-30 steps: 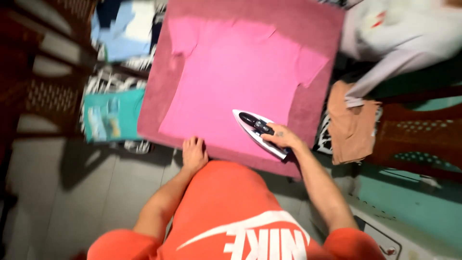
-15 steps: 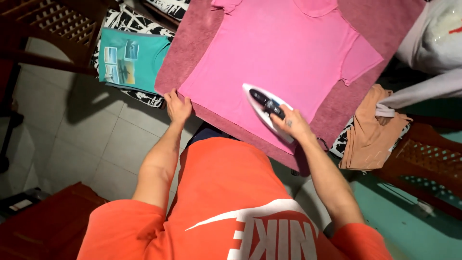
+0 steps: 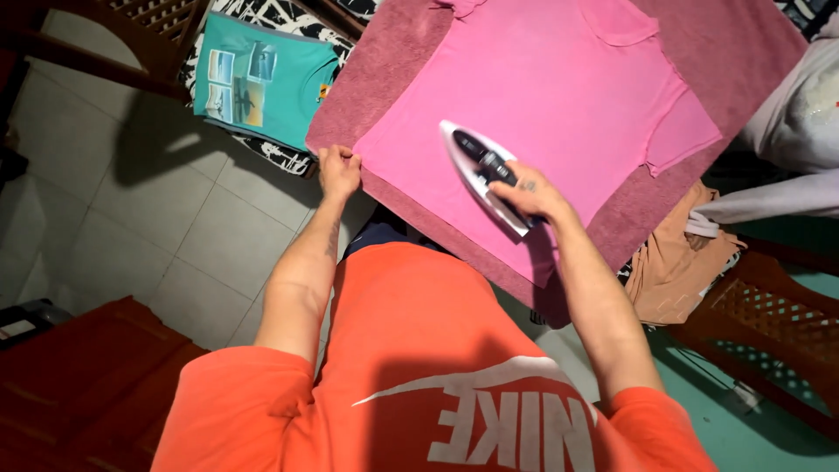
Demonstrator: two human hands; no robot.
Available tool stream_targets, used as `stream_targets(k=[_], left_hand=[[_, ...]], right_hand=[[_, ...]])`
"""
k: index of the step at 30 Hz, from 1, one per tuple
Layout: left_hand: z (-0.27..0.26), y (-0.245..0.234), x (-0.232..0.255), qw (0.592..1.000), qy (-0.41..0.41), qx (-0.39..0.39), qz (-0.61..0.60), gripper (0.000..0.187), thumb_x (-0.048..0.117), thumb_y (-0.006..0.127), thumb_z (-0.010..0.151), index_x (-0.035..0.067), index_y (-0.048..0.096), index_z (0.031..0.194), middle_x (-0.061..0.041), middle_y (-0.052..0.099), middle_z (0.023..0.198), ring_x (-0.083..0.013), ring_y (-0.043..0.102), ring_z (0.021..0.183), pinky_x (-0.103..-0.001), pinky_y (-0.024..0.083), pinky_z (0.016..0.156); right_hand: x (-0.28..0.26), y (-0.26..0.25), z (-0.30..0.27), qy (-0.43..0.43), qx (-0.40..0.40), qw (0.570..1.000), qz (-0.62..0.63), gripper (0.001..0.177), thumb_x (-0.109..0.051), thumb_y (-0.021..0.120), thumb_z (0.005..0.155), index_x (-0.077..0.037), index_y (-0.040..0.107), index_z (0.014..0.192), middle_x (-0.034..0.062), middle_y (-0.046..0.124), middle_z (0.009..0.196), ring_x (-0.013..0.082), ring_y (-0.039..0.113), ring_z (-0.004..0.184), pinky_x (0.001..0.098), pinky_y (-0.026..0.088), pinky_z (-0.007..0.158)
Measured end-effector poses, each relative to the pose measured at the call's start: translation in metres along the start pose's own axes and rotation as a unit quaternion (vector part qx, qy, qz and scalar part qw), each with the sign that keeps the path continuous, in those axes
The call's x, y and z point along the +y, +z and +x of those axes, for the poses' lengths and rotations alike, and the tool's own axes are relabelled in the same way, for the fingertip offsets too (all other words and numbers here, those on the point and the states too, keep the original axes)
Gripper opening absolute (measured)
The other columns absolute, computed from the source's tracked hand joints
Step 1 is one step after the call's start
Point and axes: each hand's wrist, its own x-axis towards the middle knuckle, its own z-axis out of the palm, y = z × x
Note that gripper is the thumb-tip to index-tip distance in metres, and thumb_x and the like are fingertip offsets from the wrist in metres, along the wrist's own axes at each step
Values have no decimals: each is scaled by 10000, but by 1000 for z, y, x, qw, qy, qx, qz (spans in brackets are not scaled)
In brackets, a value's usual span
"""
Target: Iron a pink shirt on a table and fold it.
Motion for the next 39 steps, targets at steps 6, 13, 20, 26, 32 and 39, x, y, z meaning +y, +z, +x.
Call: stream_targets(k=[6, 13, 20, 26, 32, 39], left_hand=[[-4, 2, 4, 998, -20, 17, -56, 224, 284, 782, 876, 101, 666, 930, -89, 580, 1040, -282, 644, 965, -440, 528, 843], [-4, 5, -3, 996, -5, 50, -77, 192, 247, 781, 862, 95, 664, 871, -85, 588, 959, -271, 640, 898, -425, 522, 793], [-2, 11, -10, 991, 2, 62, -118, 170, 201, 773, 845, 83, 651, 851, -85, 579, 921, -260, 628, 842, -405, 527, 762], [-2, 2, -3, 992, -29, 50, -115, 164, 189, 791, 824, 90, 660, 828, -75, 584, 897, -255, 629, 830, -406, 522, 763], [1, 2, -7, 994, -20, 54, -94, 158, 198, 802, 792, 100, 680, 806, -77, 596, 880, -268, 631, 837, -411, 529, 770], [-1, -7, 4, 993, -51, 39, -95, 158, 212, 793, 795, 104, 678, 784, -79, 603, 886, -273, 632, 850, -422, 523, 764]], right_hand=[[-13, 63, -24, -74, -64, 986, -133, 453, -406, 678, 892, -165, 618, 1271, 141, 733, 870, 253, 724, 721, 419, 600, 685], [-64, 63, -27, -27, 41, 987, -152, 463, -410, 666, 896, -118, 634, 1254, 173, 714, 775, 327, 728, 705, 473, 563, 657], [-76, 21, 42, -185, 213, 957, -68, 463, -354, 714, 899, -71, 655, 1261, 147, 726, 800, 257, 712, 694, 432, 555, 642], [-113, -3, 64, -39, 230, 972, -9, 345, -341, 700, 953, -55, 650, 1140, 78, 643, 704, 179, 618, 488, 360, 503, 476], [-139, -6, 43, -31, 99, 984, 144, 350, -225, 652, 926, -224, 666, 1275, 0, 482, 654, 104, 462, 427, 298, 409, 369], [-107, 27, 68, -35, -31, 999, 2, 304, -240, 717, 926, -139, 655, 1206, 33, 690, 791, 104, 569, 521, 278, 486, 449]])
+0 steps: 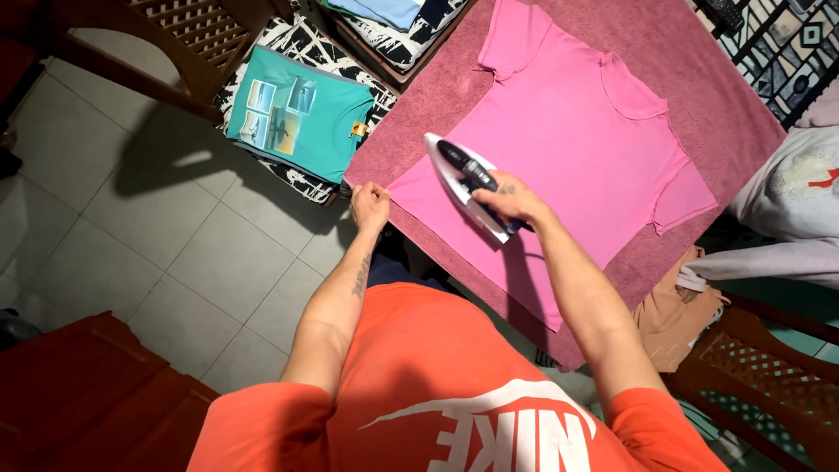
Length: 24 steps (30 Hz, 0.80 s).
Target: Iron a pink shirt on a table and fold it.
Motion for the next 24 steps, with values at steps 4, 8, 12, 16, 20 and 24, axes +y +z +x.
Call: stream_targets(k=[4, 8, 12, 16, 20, 24], left_hand=[[6, 11, -20, 999, 14, 25, -24, 80, 177, 726, 860, 105, 694, 846, -98, 621, 913, -294, 633, 886, -423, 516, 798], [8, 0, -26, 981, 63, 137, -118, 273, 80, 575, 871, 41, 603, 1139, -133, 628, 1005, -313, 618, 951, -437, 490, 867], [15, -27, -20, 977, 15, 163, -137, 345, 92, 574, 918, 4, 544, 1251, -139, 608, 907, -312, 613, 879, -447, 488, 853], [14, -44, -13, 980, -4, 145, -140, 421, 85, 545, 928, -2, 490, 1336, -96, 548, 795, -273, 582, 801, -436, 480, 821], [11, -50, -1, 981, 3, 120, -155, 397, 90, 531, 947, 1, 492, 1332, -76, 528, 800, -241, 561, 776, -411, 491, 800], [9, -44, 4, 989, 30, 86, -115, 425, 100, 570, 936, 0, 494, 1342, -89, 521, 829, -235, 549, 788, -404, 480, 797]], right_hand=[[7, 39, 2, -76, -76, 994, -30, 329, -233, 704, 902, -148, 662, 1216, 27, 720, 809, 120, 662, 660, 298, 576, 616], [17, 78, -9, -187, -62, 978, -69, 351, -241, 714, 893, -115, 636, 1211, 40, 728, 867, 160, 693, 785, 333, 571, 734], [-3, 99, -35, -168, 7, 977, -131, 344, -309, 691, 904, -73, 654, 1152, 165, 699, 810, 286, 688, 764, 427, 556, 726], [-20, 93, -45, -60, 90, 981, -164, 417, -362, 627, 901, -56, 644, 1184, 217, 709, 788, 350, 720, 743, 488, 568, 712], [-12, 60, -26, -49, 142, 983, -103, 443, -353, 606, 899, -45, 625, 1217, 190, 705, 752, 322, 729, 680, 480, 598, 662], [9, 19, 1, -86, 246, 963, -75, 396, -305, 660, 906, -19, 639, 1180, 142, 691, 801, 277, 717, 649, 435, 597, 626]])
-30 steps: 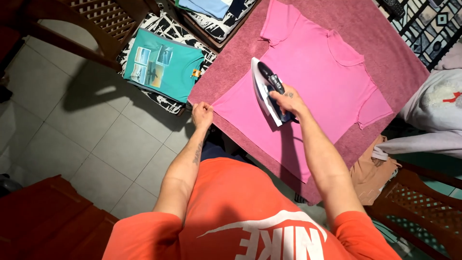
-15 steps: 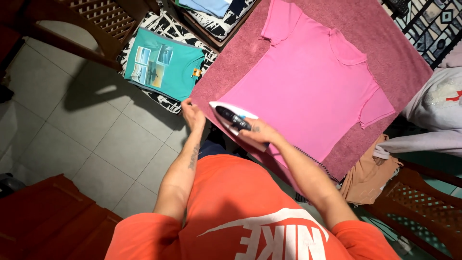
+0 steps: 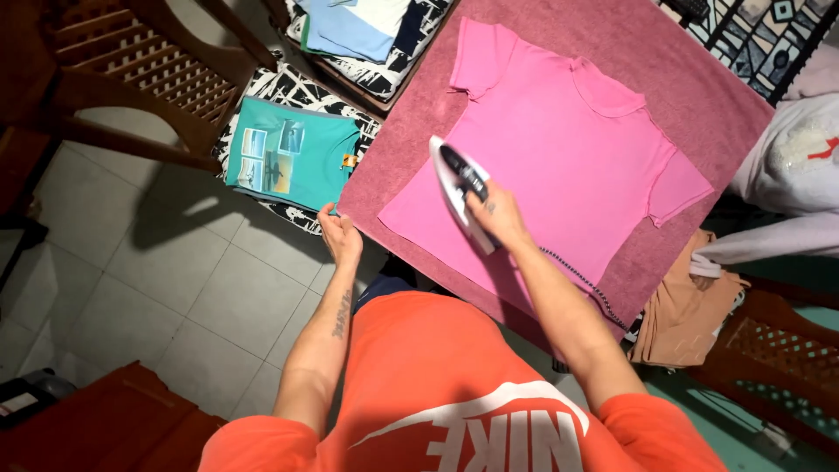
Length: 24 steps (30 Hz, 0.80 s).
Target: Iron a pink shirt on a table and fold it.
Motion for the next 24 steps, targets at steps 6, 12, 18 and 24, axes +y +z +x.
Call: stream_targets(k=[6, 12, 18, 24], left_hand=[[0, 10, 3, 998, 61, -31, 8, 438, 108, 587, 935, -2, 509, 1351, -82, 517, 983, -235, 528, 883, -398, 465, 857], [17, 13, 17, 997, 59, -56, 0, 410, 95, 571, 937, -3, 523, 1333, -61, 460, 862, -205, 498, 823, -373, 466, 827], [24, 43, 19, 995, 13, -65, -76, 427, 78, 579, 922, -20, 503, 1330, -25, 464, 818, -149, 487, 768, -322, 460, 760], [-1, 76, 29, 991, 92, -94, -24, 382, 74, 578, 946, -29, 529, 1310, -98, 547, 930, -207, 532, 802, -360, 475, 770]], right_hand=[[-12, -55, 11, 146, -45, 979, 137, 302, -285, 685, 891, -68, 664, 1099, 67, 628, 696, 180, 558, 518, 391, 468, 494], [50, -19, -10, 40, -175, 977, 118, 300, -267, 696, 854, -96, 712, 1100, 38, 648, 730, 156, 598, 628, 354, 504, 575], [44, 7, -110, -60, -192, 976, 83, 352, -326, 652, 842, -76, 651, 1090, 158, 678, 737, 305, 672, 674, 443, 557, 659], [15, 1, -163, 44, -116, 992, 7, 350, -331, 642, 851, -52, 624, 1062, 229, 662, 709, 434, 662, 688, 528, 520, 646]])
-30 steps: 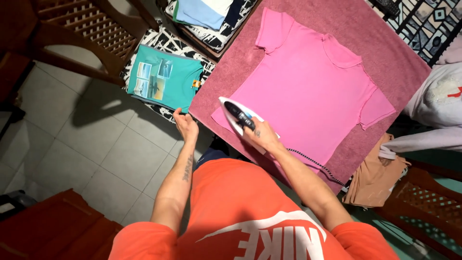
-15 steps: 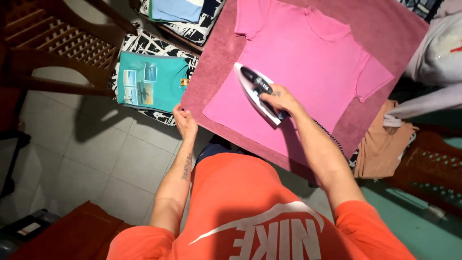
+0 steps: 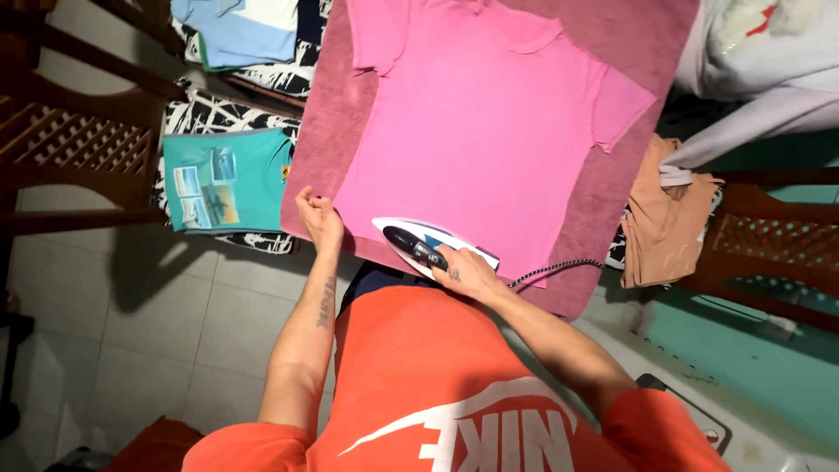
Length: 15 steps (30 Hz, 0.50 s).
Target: Iron a pink shirt on a table and fold it.
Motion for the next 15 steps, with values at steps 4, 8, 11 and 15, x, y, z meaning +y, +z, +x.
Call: stream_targets(k=[4, 8, 11, 15], left_hand=[[-21, 10, 30, 985, 125, -88, 74, 304, 42, 549, 960, -12, 602, 1254, -212, 645, 1106, -368, 635, 1022, -445, 508, 919], [-57, 6, 62, 934, 226, -220, 165, 340, 44, 567, 924, 44, 657, 1252, -205, 630, 1321, -422, 602, 1222, -475, 499, 1042], [-74, 9, 69, 861, 310, -314, 253, 466, 63, 623, 845, 81, 653, 1310, -212, 531, 1460, -412, 506, 1325, -493, 440, 1097], [-87, 4, 85, 829, 309, -352, 305, 580, 112, 690, 775, 72, 594, 1346, -229, 425, 1526, -424, 413, 1377, -525, 350, 1131]], right_hand=[[17, -22, 11, 24, 74, 997, -5, 387, -365, 649, 884, -22, 611, 1060, 230, 670, 726, 428, 674, 705, 534, 525, 654], [54, -54, 39, 36, 116, 992, 42, 393, -359, 626, 867, -42, 627, 1101, 216, 678, 708, 392, 693, 645, 508, 547, 645], [89, -78, 69, 14, 224, 973, 49, 379, -345, 689, 840, -18, 666, 1032, 195, 682, 720, 356, 688, 663, 496, 544, 640], [106, -116, 79, 83, 196, 965, 154, 276, -266, 702, 849, -24, 692, 982, 104, 655, 652, 234, 627, 522, 410, 506, 506]])
